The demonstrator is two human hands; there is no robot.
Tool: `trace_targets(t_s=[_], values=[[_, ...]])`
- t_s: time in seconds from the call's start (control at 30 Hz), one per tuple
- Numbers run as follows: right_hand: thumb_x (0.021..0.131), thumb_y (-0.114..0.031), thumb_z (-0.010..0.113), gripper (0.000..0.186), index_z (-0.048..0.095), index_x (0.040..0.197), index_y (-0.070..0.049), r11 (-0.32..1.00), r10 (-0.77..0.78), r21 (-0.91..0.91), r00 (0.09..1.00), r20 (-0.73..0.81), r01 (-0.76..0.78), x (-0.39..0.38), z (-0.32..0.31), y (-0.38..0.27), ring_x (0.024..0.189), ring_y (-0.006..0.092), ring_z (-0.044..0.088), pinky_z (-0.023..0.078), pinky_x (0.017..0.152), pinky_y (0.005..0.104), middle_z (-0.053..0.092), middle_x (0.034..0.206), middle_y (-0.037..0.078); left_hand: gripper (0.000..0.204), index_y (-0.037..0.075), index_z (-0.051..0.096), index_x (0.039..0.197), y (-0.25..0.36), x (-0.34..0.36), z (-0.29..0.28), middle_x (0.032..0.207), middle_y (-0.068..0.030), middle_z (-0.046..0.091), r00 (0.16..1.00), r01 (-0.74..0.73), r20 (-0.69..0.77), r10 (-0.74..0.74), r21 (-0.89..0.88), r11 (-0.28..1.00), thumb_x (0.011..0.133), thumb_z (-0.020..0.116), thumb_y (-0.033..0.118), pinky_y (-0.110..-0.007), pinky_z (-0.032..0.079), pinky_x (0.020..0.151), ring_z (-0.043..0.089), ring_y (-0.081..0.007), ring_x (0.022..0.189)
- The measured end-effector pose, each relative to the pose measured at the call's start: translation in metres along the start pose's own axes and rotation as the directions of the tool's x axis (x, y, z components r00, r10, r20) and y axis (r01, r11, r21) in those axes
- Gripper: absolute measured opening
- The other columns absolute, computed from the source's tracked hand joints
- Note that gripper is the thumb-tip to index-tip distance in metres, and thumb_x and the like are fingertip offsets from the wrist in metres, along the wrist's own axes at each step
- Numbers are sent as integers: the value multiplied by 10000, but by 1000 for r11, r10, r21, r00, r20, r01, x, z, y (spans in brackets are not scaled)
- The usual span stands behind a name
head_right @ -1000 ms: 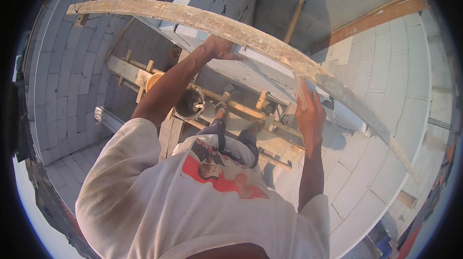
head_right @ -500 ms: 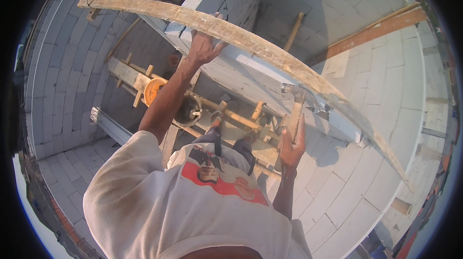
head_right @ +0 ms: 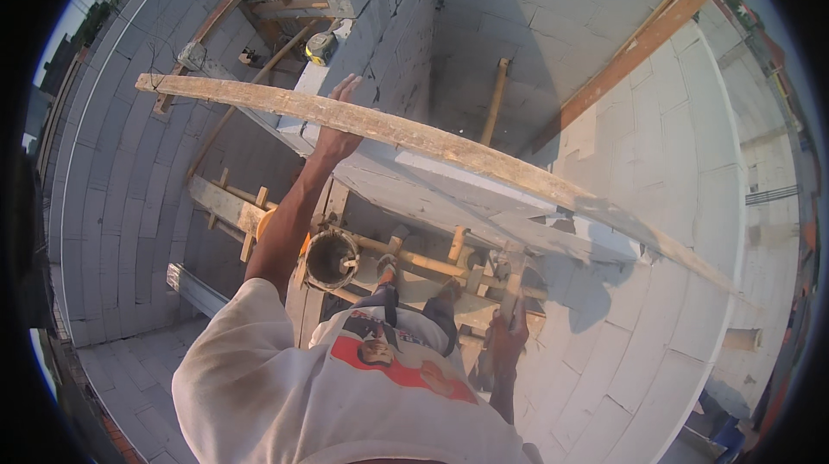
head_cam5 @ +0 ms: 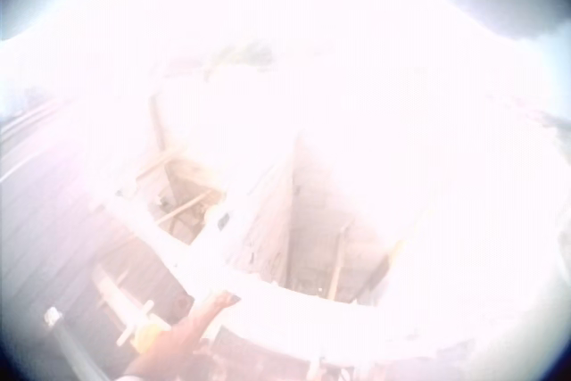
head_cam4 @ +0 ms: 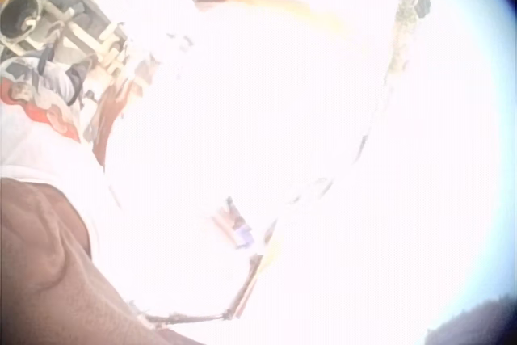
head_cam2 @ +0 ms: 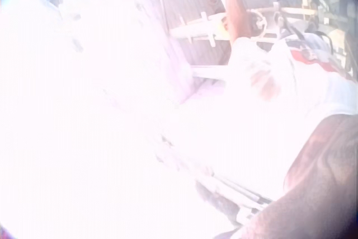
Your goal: The person applies mortar to a curved wall using a trowel, then places white rectangular tiles onto the mortar. They use a hammer to tap the tiles into place and a tape measure to check alignment. The person repeats this process, applying mortar and setting tiles along the curved surface.
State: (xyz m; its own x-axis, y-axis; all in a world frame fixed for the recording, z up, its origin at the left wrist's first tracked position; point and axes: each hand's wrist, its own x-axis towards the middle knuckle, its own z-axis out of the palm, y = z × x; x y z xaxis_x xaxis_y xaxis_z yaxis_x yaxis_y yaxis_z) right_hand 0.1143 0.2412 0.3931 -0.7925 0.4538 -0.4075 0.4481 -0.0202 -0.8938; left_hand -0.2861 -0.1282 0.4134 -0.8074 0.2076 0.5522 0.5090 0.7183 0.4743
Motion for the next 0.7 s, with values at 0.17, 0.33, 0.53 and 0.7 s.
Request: trace_targets(t_s=[0.17,0.33,0.53,0.7], values=[[967,-96,612,705,347,1621,-115,991,18,136,998,-53,-11,-16,-14,43,569,66,534,461,473,252,580,738,-18,1018,64,308,1575,-66,95,9,1569,-337,326,880,475,-229,-416,398,785,812,830,489,-669,276,1159,282,-502,1492],[954,-102,634,615,452,1540,-73,909,411,18,889,-203,-416,-46,-14,-5,574,78,538,463,486,261,585,731,-17,994,206,343,1602,-144,152,6,1600,-243,365,807,463,41,-589,574,675,806,756,637,-614,333,1155,333,-454,1484],[918,-145,695,542,531,1420,-28,976,208,133,906,-368,-170,-77,-39,34,562,107,554,462,490,288,573,721,-4,757,90,547,1462,-180,160,14,1298,-272,643,901,274,114,-419,599,752,820,781,415,-525,501,1020,625,-421,1208],[898,-156,740,539,547,1384,-23,936,344,265,770,-538,-233,-70,-91,55,517,106,533,435,453,284,565,721,12,759,-54,616,1359,-142,132,0,1178,-252,720,969,229,34,-246,260,938,889,719,533,-466,540,900,695,-376,1066]])
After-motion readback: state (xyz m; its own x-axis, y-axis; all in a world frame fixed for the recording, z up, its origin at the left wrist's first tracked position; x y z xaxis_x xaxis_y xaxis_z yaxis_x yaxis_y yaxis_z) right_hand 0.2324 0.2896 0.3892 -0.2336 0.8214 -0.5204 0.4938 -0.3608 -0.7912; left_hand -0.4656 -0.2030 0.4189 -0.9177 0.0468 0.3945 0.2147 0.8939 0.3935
